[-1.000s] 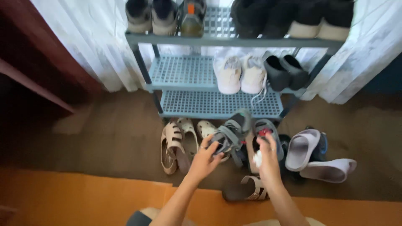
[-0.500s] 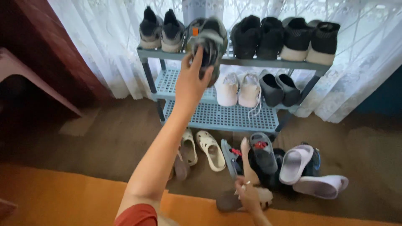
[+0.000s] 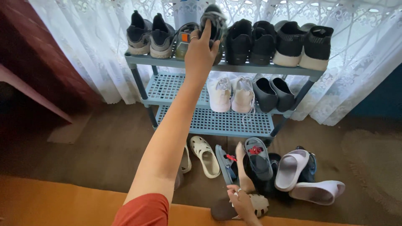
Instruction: Cleaning and organizing various shoes on a rack using a wipe
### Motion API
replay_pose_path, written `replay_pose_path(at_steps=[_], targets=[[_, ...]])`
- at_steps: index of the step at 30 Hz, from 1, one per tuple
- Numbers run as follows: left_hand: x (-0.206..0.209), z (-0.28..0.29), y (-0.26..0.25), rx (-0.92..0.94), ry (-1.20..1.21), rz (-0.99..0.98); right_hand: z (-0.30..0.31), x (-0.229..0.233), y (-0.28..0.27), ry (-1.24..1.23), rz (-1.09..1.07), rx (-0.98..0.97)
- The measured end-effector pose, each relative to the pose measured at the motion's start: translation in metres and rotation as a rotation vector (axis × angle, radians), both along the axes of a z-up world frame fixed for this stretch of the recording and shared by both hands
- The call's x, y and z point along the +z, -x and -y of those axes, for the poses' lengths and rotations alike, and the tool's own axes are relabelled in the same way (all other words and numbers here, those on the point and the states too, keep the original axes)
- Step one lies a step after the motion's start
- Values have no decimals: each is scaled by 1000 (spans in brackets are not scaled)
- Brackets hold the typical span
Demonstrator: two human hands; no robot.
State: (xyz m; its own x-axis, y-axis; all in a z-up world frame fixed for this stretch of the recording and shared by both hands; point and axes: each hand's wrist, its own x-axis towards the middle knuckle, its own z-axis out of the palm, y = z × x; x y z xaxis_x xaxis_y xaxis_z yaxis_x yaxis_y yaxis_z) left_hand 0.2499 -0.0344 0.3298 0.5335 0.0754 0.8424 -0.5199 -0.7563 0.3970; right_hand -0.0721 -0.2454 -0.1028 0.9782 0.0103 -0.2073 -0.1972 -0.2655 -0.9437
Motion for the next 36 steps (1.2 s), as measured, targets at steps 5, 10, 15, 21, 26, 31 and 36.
replay_pose_path(at_steps=[5, 10, 15, 21, 26, 31, 36], targets=[[-15, 5, -19, 97, -59, -142, -3, -3, -1, 46, 10, 1], [-16, 8, -12, 72, -6, 3, -1, 0, -3, 47, -25, -3], [-22, 10, 22, -109, 128, -20, -1, -4, -2, 32, 6, -2], [-16, 13, 26, -27, 87, 34, -4, 1, -3, 35, 30, -22], [-12, 20, 17, 58, 28, 7, -2, 7, -3, 0, -67, -24], [-20, 25, -3, 108, -42, 17, -4, 7, -3, 13, 42, -35], [-32, 14, -21, 41, -2, 71, -3, 7, -4, 5, 45, -21]])
